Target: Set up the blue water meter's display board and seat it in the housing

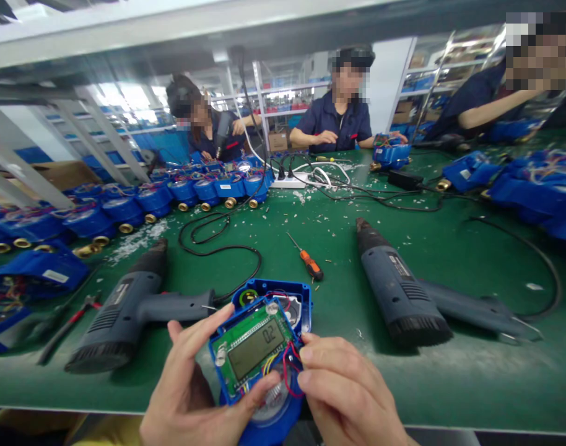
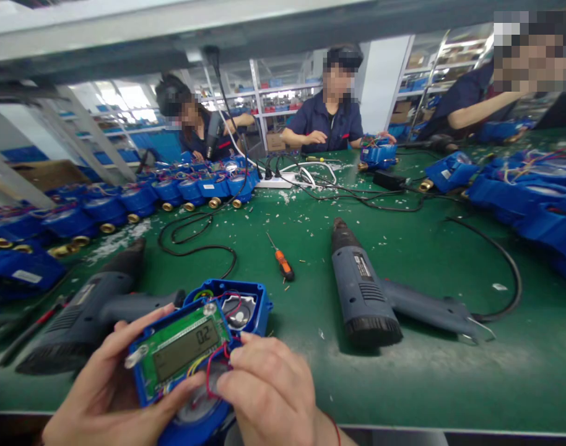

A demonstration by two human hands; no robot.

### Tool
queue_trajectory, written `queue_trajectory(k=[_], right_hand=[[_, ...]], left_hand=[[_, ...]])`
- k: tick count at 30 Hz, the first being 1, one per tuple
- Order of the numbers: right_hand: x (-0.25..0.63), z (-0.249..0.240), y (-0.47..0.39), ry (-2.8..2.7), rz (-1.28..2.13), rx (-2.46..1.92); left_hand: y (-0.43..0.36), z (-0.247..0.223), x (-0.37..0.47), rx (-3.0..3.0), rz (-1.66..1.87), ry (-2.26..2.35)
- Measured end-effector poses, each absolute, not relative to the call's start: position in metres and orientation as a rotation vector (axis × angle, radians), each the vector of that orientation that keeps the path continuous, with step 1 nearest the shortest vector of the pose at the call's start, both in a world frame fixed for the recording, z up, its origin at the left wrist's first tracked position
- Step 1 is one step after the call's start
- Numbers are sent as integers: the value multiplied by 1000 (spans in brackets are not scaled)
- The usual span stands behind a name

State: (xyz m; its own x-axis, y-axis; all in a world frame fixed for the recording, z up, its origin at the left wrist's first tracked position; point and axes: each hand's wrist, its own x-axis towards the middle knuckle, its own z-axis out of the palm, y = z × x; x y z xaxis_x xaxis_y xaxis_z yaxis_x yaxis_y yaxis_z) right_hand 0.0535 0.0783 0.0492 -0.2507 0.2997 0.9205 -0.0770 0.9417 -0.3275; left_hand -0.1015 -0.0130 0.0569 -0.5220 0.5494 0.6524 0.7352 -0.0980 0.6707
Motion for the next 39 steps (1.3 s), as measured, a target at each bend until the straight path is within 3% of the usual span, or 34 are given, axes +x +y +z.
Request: queue_trajectory(k=[28, 39], right_hand=[[53, 44, 73, -1690, 517, -330], [56, 60, 77, -1767, 571, -416]], left_hand=[[-19, 79, -96, -1650, -1146, -1768], [-12, 77, -91, -1499, -1310, -1769]])
